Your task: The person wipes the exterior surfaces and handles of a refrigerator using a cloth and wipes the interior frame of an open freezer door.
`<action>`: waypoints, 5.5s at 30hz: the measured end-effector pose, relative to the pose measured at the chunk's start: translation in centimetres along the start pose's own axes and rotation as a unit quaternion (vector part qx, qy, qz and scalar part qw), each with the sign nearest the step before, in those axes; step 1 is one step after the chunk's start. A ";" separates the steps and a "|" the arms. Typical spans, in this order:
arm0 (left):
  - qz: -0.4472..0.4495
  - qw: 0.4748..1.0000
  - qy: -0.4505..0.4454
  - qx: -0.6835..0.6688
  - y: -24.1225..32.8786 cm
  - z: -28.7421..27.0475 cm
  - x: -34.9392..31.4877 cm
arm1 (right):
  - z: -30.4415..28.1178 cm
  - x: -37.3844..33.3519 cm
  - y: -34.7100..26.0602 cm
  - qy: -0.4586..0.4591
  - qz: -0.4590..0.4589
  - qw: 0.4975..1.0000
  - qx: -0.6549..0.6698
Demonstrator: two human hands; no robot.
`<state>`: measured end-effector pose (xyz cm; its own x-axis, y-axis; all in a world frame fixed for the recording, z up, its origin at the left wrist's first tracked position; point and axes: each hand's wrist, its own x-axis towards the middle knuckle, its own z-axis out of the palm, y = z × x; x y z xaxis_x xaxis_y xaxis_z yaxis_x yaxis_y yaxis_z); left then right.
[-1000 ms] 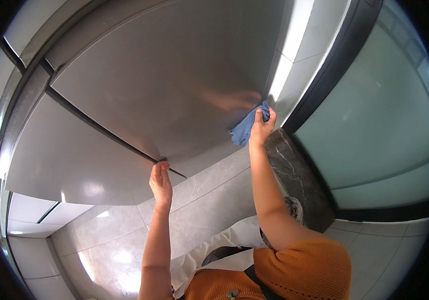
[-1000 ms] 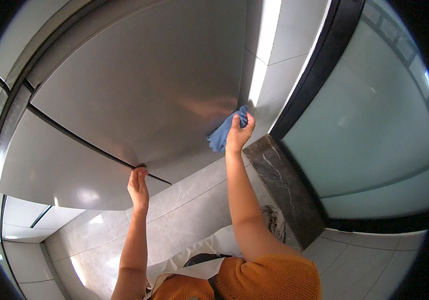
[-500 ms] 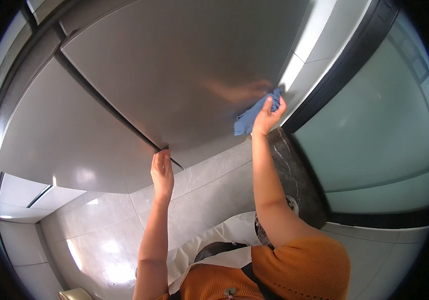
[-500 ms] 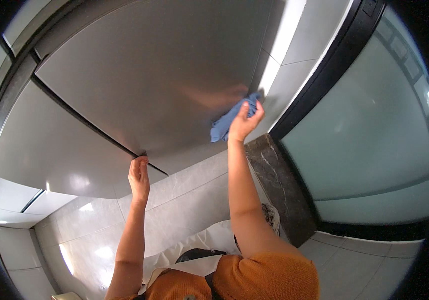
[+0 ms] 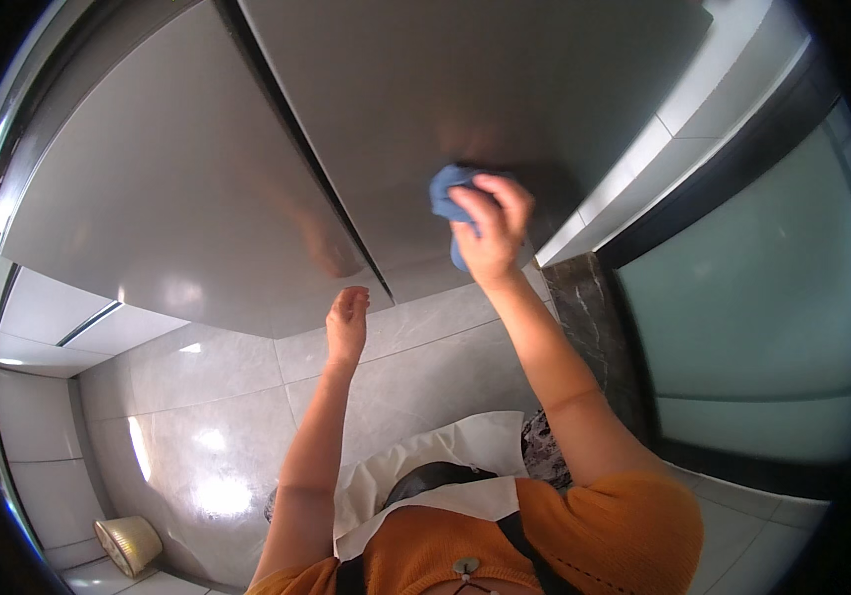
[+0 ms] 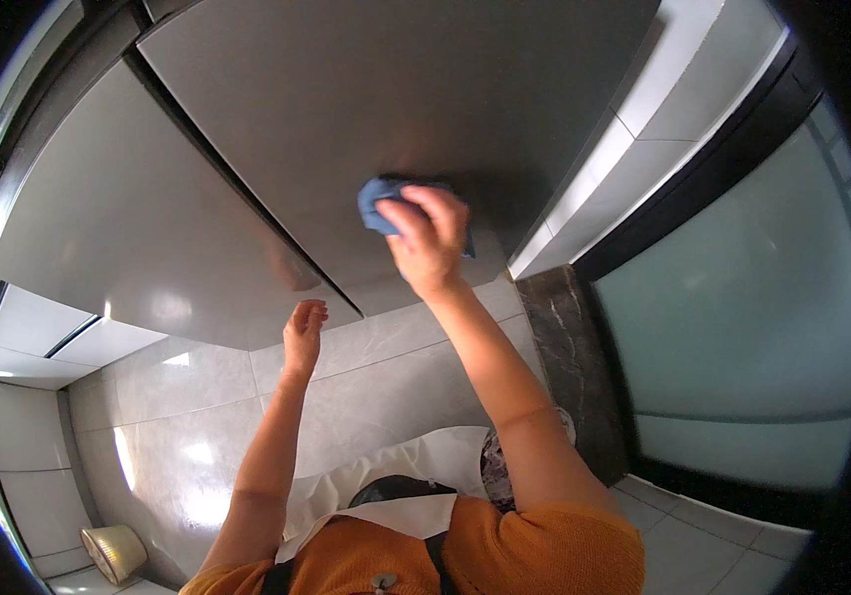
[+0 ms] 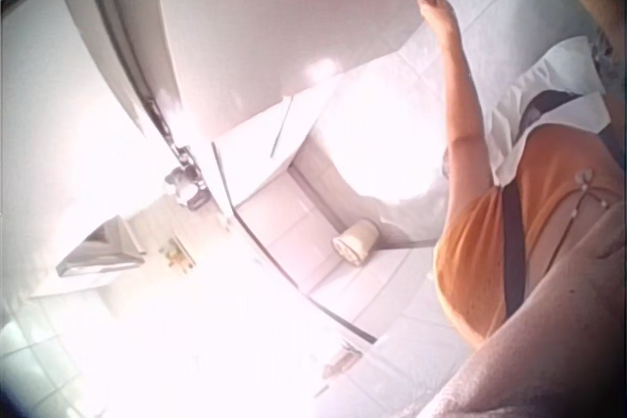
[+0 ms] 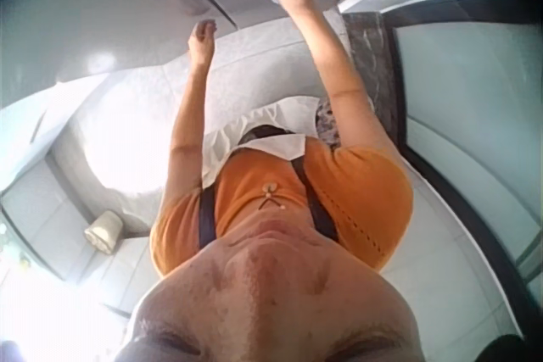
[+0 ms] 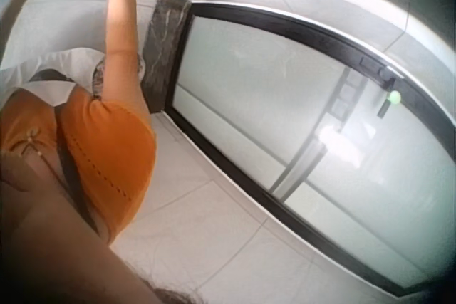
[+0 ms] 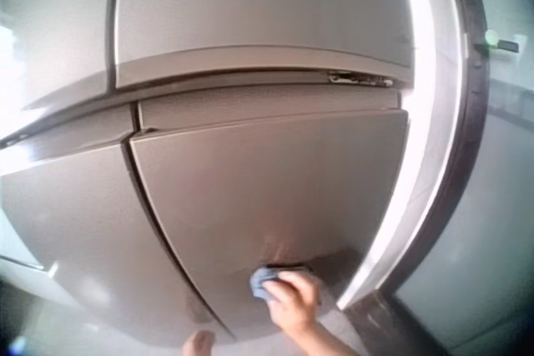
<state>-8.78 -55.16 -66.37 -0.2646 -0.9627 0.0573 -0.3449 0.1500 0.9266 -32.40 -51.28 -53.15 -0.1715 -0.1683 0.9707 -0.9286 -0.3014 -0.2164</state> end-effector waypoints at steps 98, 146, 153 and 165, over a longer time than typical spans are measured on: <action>0.014 0.998 -0.059 0.033 -0.1 3.3 2.7 | -0.1 -21.8 14.3 0.329 0.693 0.636 0.085; -0.236 0.958 0.131 -0.097 -16.0 -4.1 -5.1 | 13.2 -24.1 0.8 0.199 0.877 0.146 0.413; -0.210 0.944 0.188 -0.169 -13.3 -8.3 -3.0 | 9.0 -15.2 -0.4 0.107 0.869 0.012 0.482; 0.015 0.891 0.372 -0.259 3.0 -16.5 -0.9 | -1.9 6.2 -6.9 0.108 0.692 0.052 0.712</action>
<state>5.29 -57.57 -57.54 0.4709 -0.8715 0.1370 0.1662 0.2402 0.9564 -27.70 -48.51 -45.49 0.1069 -0.9854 -0.1327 0.9614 0.0684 0.2666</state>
